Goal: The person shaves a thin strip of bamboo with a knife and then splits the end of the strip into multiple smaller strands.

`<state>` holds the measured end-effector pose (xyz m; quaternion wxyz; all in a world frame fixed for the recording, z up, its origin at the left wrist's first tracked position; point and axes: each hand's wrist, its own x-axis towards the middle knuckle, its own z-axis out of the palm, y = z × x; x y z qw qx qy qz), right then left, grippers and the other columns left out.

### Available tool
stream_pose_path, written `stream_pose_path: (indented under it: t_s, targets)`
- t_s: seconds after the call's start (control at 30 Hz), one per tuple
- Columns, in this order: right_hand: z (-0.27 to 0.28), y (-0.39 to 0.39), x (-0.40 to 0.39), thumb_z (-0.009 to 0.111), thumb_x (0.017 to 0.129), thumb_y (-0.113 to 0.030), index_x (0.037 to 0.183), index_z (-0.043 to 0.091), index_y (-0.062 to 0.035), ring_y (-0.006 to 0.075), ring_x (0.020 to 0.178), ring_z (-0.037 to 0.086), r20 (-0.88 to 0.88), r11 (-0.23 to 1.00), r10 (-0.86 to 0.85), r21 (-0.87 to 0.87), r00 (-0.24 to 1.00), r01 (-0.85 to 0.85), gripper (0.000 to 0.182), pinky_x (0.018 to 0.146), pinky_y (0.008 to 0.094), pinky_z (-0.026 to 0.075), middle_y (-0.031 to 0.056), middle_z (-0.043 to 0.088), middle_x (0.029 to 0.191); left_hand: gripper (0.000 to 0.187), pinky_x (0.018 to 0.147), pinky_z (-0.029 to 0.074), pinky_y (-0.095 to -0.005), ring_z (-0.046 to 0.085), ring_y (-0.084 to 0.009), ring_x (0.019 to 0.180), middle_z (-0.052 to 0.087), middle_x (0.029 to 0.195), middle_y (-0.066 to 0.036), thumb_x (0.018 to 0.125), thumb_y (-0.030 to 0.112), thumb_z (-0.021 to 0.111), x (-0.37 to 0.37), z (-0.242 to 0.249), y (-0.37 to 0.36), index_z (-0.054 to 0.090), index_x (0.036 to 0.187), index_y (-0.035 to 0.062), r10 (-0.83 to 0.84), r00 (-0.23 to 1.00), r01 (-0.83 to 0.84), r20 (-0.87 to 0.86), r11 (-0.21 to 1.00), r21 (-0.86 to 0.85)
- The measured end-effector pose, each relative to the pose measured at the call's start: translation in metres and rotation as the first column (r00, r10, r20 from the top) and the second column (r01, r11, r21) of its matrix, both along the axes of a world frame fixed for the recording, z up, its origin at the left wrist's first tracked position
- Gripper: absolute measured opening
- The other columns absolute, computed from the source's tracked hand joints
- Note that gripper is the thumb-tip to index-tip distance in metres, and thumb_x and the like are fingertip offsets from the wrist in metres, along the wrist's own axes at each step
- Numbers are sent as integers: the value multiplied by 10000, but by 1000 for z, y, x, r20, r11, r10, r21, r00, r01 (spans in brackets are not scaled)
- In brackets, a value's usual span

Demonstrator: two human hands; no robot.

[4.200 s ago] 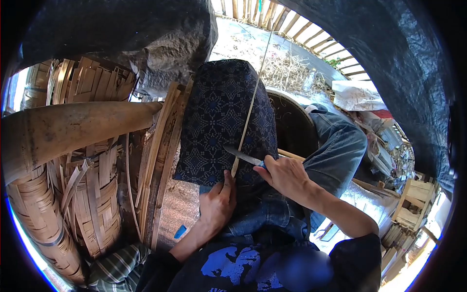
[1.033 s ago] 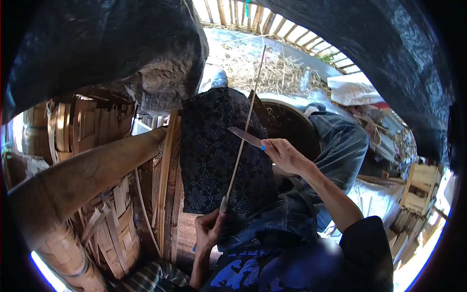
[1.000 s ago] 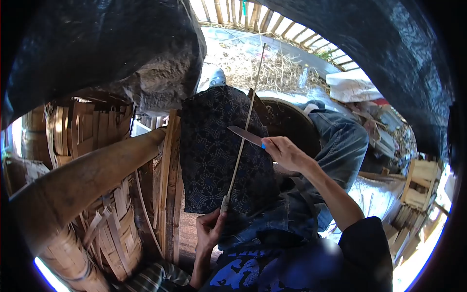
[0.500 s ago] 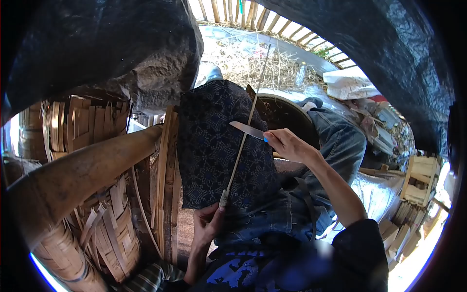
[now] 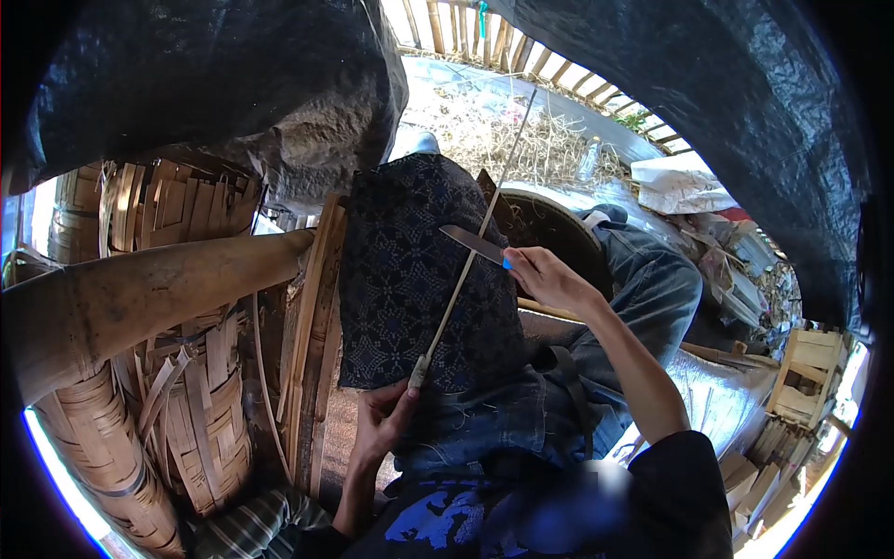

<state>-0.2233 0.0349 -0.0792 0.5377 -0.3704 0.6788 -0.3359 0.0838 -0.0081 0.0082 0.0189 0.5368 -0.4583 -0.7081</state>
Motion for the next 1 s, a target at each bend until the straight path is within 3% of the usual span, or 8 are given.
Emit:
stream_pose_path:
  t_s: [0.13, 0.2, 0.53, 0.6, 0.67, 0.73, 0.87, 1.0]
  targets:
    - [-5, -3, -3, 372, 1008, -348, 684, 422, -17, 116, 478, 292, -145, 997, -49, -70, 988, 39, 466, 453, 349, 288, 21, 343, 518, 237, 486, 258, -171, 368, 19, 561, 492, 651, 99, 923, 154, 584, 0, -6, 4, 655, 1081, -7, 12, 1000, -12, 11, 1000, -19]
    - [-7, 8, 4, 358, 1014, -336, 681, 443, -45, 64, 504, 325, -36, 998, 64, 17, 997, -63, 450, 458, 278, 294, -22, 355, 533, 248, 486, 262, -167, 375, 17, 565, 497, 656, 96, 921, 156, 587, 1, -5, 6, 649, 1097, -6, 17, 1000, -17, 5, 1000, -3]
    - [-3, 10, -2, 323, 1000, -447, 677, 422, -69, 63, 445, 361, 45, 997, 75, -7, 996, -74, 507, 414, 257, 320, -27, 369, 539, 250, 510, 274, -162, 382, 19, 601, 510, 694, 102, 920, 153, 588, -2, -4, 5, 649, 1086, -23, 5, 1000, -4, 21, 1000, -20]
    - [7, 6, -8, 320, 992, -475, 672, 416, -71, 67, 453, 381, 244, 986, -37, 165, 969, -3, 524, 422, 263, 345, -22, 378, 536, 250, 511, 277, -161, 383, 17, 608, 517, 703, 100, 921, 148, 586, -3, -7, 5, 648, 1085, -31, -19, 1000, 19, -13, 999, -35]
    - [7, 1, -9, 324, 983, -499, 691, 413, -73, 65, 467, 388, 203, 965, -130, 252, 970, 77, 525, 434, 262, 355, -25, 379, 537, 252, 517, 284, -159, 390, 16, 617, 528, 713, 93, 920, 147, 587, -8, -7, 7, 647, 1086, -33, -3, 1000, 2, -17, 999, -48]
    - [-6, 7, 7, 323, 973, -525, 718, 412, -81, 47, 417, 334, 117, 1000, 1, 25, 993, -4, 519, 386, 245, 302, -38, 367, 530, 254, 523, 292, -157, 398, 15, 627, 539, 723, 87, 920, 146, 587, -6, -6, 6, 645, 1087, -36, 11, 1000, -11, -7, 998, -61]
    - [15, 4, -1, 336, 978, -508, 712, 427, -81, 56, 429, 305, 377, 944, -93, 328, 922, -39, 512, 393, 233, 284, -44, 363, 530, 261, 556, 325, -155, 424, 8, 657, 568, 753, 66, 917, 145, 589, -4, -6, 6, 641, 1087, -46, -11, 1000, 12, 11, 998, -65]
    - [5, -6, -5, 339, 982, -495, 704, 432, -78, 66, 438, 316, 336, 970, -21, 236, 942, -62, 509, 394, 243, 284, -42, 368, 536, 261, 570, 355, -168, 443, -9, 675, 572, 759, 58, 916, 132, 584, -11, -6, 9, 636, 1078, -67, -9, 1000, 13, 23, 987, -160]
